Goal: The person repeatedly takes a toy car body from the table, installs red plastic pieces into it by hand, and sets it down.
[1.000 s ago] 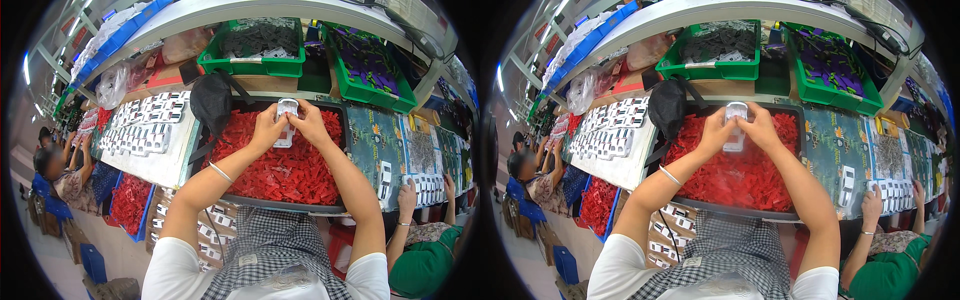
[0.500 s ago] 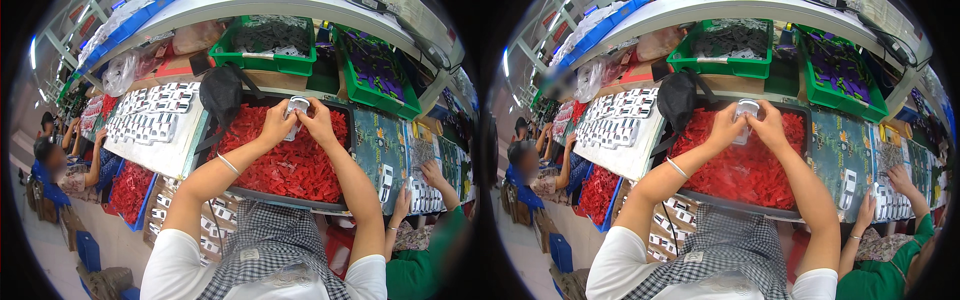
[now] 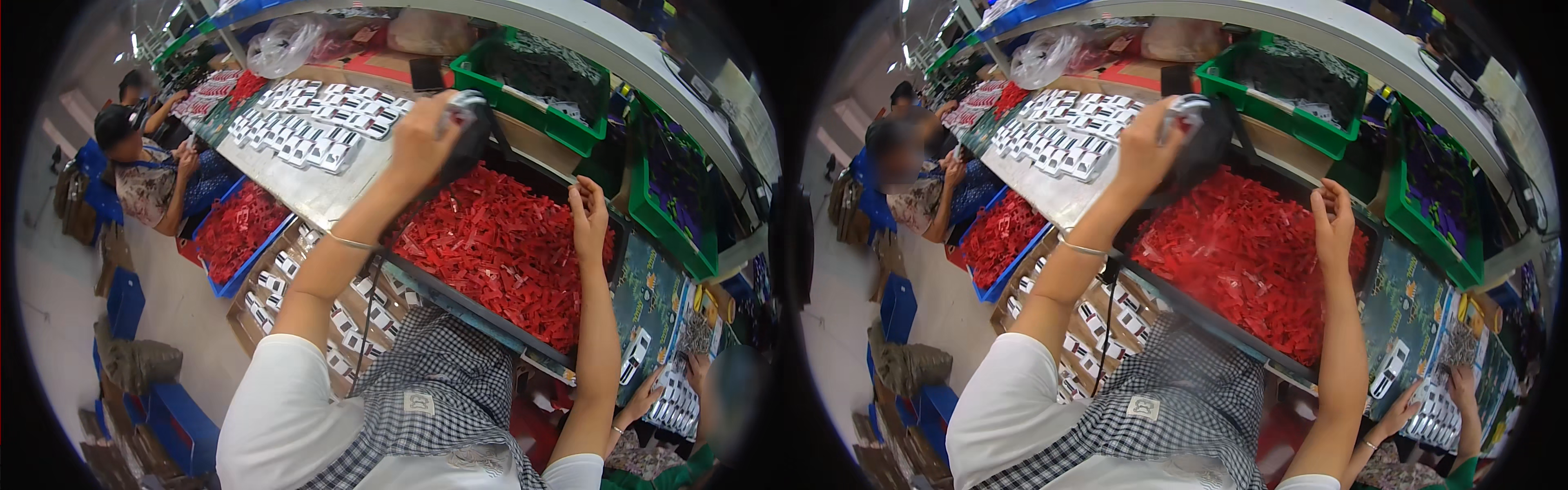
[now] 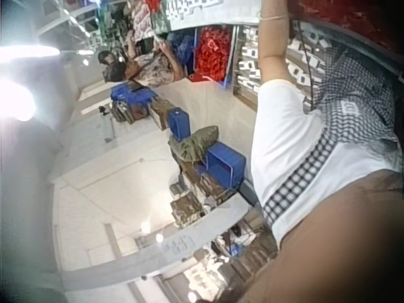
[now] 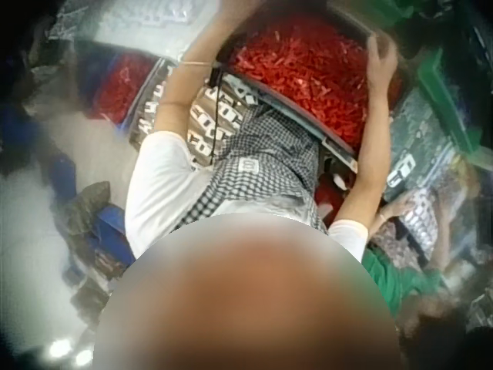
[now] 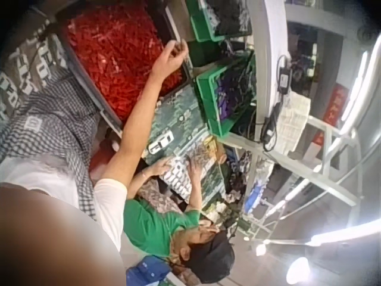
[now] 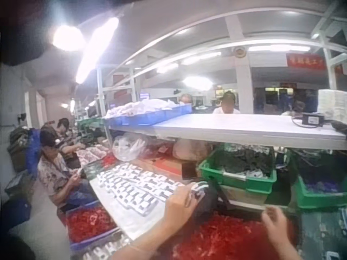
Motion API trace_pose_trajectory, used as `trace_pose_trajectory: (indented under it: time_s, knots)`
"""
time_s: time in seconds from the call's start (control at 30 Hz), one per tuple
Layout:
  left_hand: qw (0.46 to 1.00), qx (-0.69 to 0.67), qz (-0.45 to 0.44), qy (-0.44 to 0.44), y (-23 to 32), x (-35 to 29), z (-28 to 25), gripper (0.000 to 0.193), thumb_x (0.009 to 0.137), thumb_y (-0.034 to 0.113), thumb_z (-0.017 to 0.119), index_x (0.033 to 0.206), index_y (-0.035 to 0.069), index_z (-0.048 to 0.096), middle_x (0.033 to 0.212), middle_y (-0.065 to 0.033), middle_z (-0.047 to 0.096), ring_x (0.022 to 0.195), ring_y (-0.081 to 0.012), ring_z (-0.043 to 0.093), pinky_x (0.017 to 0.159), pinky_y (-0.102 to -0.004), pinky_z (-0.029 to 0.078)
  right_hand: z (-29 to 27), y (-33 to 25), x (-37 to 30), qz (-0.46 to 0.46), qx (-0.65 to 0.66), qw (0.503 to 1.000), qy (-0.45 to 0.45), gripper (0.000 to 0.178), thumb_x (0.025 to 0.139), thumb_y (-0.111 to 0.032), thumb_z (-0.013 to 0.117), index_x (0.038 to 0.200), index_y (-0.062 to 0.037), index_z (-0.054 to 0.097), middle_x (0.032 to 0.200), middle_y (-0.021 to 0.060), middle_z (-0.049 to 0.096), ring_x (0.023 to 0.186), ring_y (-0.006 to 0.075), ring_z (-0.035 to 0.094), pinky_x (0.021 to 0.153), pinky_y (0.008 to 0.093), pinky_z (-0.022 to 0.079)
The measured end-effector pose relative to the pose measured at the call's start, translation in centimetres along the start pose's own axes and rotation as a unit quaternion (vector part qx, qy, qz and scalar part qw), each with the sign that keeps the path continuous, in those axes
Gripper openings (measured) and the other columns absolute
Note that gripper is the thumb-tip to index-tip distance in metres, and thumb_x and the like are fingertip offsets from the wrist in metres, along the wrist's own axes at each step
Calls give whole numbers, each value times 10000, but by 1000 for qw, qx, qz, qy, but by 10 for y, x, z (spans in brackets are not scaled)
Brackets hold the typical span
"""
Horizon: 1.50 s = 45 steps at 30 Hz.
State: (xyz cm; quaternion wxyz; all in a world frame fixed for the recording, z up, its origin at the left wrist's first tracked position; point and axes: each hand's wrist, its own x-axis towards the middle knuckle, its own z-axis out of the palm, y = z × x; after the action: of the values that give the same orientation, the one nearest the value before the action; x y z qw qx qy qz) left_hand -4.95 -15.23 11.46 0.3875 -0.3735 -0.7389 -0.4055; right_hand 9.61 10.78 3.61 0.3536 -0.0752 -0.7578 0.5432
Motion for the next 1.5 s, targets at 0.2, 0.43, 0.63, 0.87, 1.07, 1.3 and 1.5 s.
trace_pose_trajectory:
  time_s: [0.2, 0.43, 0.63, 0.87, 1.07, 1.3, 1.5]
  knots:
    - [944, 301, -14, -137, -143, -77, -27, 317, 755, 1, 546, 1070, 23, 567, 842, -122, 613, 873, -294, 570, 699, -389, 490, 10, 0, -4, -66, -157, 982, -84, 241, 835, -51, 631, 1071, -53, 583, 929, 54, 593, 758, 127, 580, 606, 261, 448]
    - [879, 343, -45, -328, -158, -152, -7, 511, 785, 169, 592, 1273, 76, 472, 1328, -155, 458, 1205, -343, 426, 961, -528, 339, 12, -7, -6, -95, -222, 956, -167, 180, 816, -18, 611, 995, -24, 588, 921, 94, 582, 792, 211, 604, 684, 300, 479]
    - [882, 367, -50, -291, -188, -133, -41, 461, 819, 313, 629, 1258, 247, 508, 1356, -101, 442, 1253, -375, 368, 960, -640, 301, 10, -13, -4, -80, -240, 952, -171, 160, 821, -15, 602, 980, -33, 597, 923, 84, 590, 813, 202, 598, 643, 275, 462]
    - [875, 357, -98, -311, -209, -122, -44, 427, 811, 341, 622, 1205, 187, 561, 1203, -49, 581, 1147, -286, 493, 888, -526, 414, 3, -11, -11, -77, -249, 952, -163, 141, 824, -25, 596, 966, -32, 599, 907, 97, 590, 832, 232, 596, 654, 291, 460]
    - [879, 376, -41, -289, -261, -128, -42, 390, 753, 227, 667, 1113, 115, 571, 1170, -71, 581, 1083, -268, 532, 793, -470, 464, 2, 9, -1, -139, -256, 943, -160, 160, 828, -88, 610, 977, -30, 606, 916, 120, 606, 880, 259, 609, 776, 320, 477]
    - [908, 360, 12, -212, -287, -88, -71, 381, 762, 248, 717, 1113, 118, 641, 1266, -163, 515, 1178, -355, 451, 967, -456, 375, 28, 7, -1, -84, -348, 886, -293, 200, 791, -183, 596, 954, -71, 625, 1014, 139, 601, 996, 323, 573, 815, 422, 492]
    - [961, -1, 237, -143, 36, 41, 60, 436, 781, 63, 656, 1207, 54, 562, 1307, -151, 497, 1224, -321, 437, 1038, -410, 302, 8, 14, -12, -76, -394, 858, -320, 256, 806, -82, 519, 1035, 9, 584, 1120, 208, 576, 1042, 356, 558, 853, 444, 479]
